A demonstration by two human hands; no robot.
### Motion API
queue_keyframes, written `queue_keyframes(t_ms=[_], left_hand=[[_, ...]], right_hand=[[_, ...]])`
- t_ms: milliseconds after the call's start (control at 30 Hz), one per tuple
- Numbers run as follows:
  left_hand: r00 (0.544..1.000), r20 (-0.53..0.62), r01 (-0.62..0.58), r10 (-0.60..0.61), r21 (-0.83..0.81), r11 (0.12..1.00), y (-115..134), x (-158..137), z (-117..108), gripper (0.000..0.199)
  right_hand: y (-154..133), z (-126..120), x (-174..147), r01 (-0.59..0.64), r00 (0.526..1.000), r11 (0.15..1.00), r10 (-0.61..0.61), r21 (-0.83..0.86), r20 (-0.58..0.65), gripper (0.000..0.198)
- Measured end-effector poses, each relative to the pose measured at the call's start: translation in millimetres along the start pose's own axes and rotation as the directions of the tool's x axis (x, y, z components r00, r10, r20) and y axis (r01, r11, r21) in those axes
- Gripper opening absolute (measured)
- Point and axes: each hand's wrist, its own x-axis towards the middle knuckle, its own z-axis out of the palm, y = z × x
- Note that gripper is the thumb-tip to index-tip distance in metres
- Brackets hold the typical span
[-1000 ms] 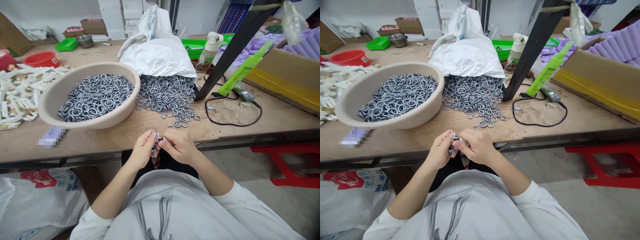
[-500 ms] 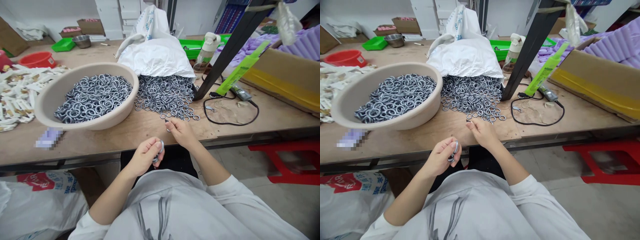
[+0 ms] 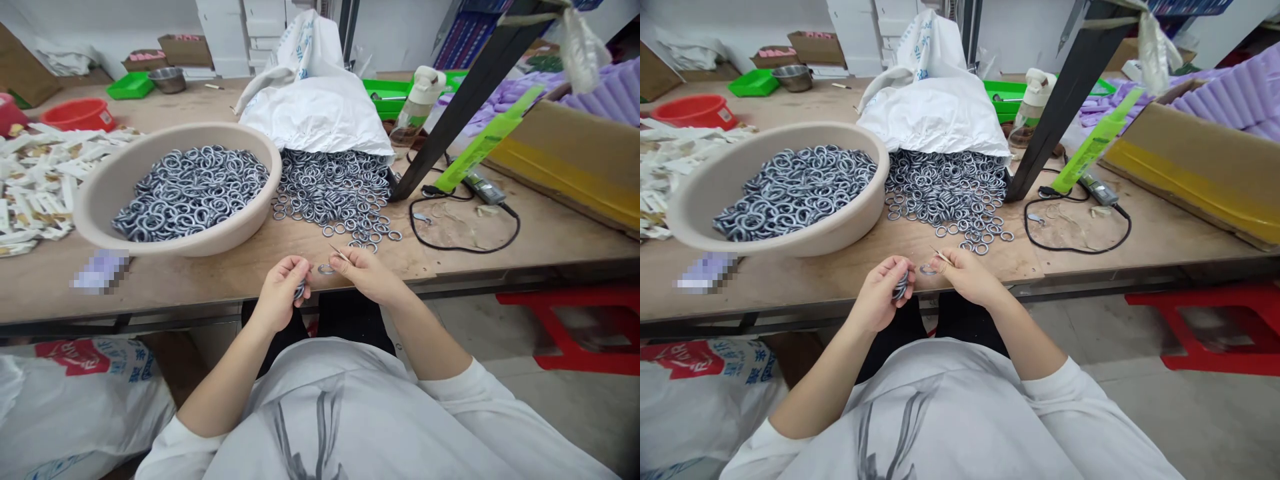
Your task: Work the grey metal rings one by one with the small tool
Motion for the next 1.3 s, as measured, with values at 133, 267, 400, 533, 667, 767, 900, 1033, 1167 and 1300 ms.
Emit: queue_keyframes(t_ms=[133, 267, 400, 533, 667, 767, 900, 1033, 1167, 1300], left_hand=[[0.971, 0.106, -0.238, 0.214, 0.353, 0.905, -3, -2, 1, 0.033], [0.906, 0.143, -0.410, 0.399, 0.535, 0.739, -3, -4, 2, 0.030], [0.968, 0.071, -0.251, 0.242, 0.343, 0.905, -5, -5, 8, 0.038], [0.998, 0.062, 0.007, -0.002, -0.081, 0.997, -3, -5, 14, 0.043], [0.997, 0.063, 0.060, -0.049, -0.185, 0.981, 2, -8, 17, 0.046], [0.997, 0.060, 0.060, -0.049, -0.198, 0.978, 3, -10, 18, 0.046], [0.997, 0.067, 0.055, -0.042, -0.206, 0.977, 1, -10, 18, 0.045], [0.997, 0.070, 0.027, -0.014, -0.188, 0.982, -3, -11, 16, 0.046], [0.990, 0.144, 0.003, 0.014, -0.114, 0.993, -5, -16, 13, 0.046], [0.991, 0.134, 0.017, -0.004, -0.098, 0.995, -1, -16, 9, 0.042]], right_hand=[[-13, 5, -2, -0.015, 0.994, 0.949, -0.019, 0.316, 0.105, 0.050], [-15, 18, 0, 0.024, 0.998, 0.934, -0.004, 0.357, -0.056, 0.049], [-13, 28, -6, 0.107, 0.985, 0.934, -0.053, 0.341, -0.165, 0.048], [-14, 27, -18, 0.289, 0.932, 0.953, -0.301, -0.088, -0.202, 0.045], [-17, 26, -24, 0.344, 0.905, 0.848, -0.413, -0.402, -0.097, 0.049], [-19, 27, -23, 0.363, 0.889, 0.821, -0.446, -0.440, -0.100, 0.052], [-20, 30, -24, 0.381, 0.868, 0.810, -0.479, -0.445, -0.129, 0.053], [-19, 29, -25, 0.361, 0.885, 0.812, -0.453, -0.459, -0.106, 0.054], [-6, 15, -10, 0.148, 0.944, 0.859, -0.270, -0.490, -0.188, 0.053], [4, -3, 20, -0.141, 0.941, 0.730, -0.110, -0.668, -0.320, 0.032]])
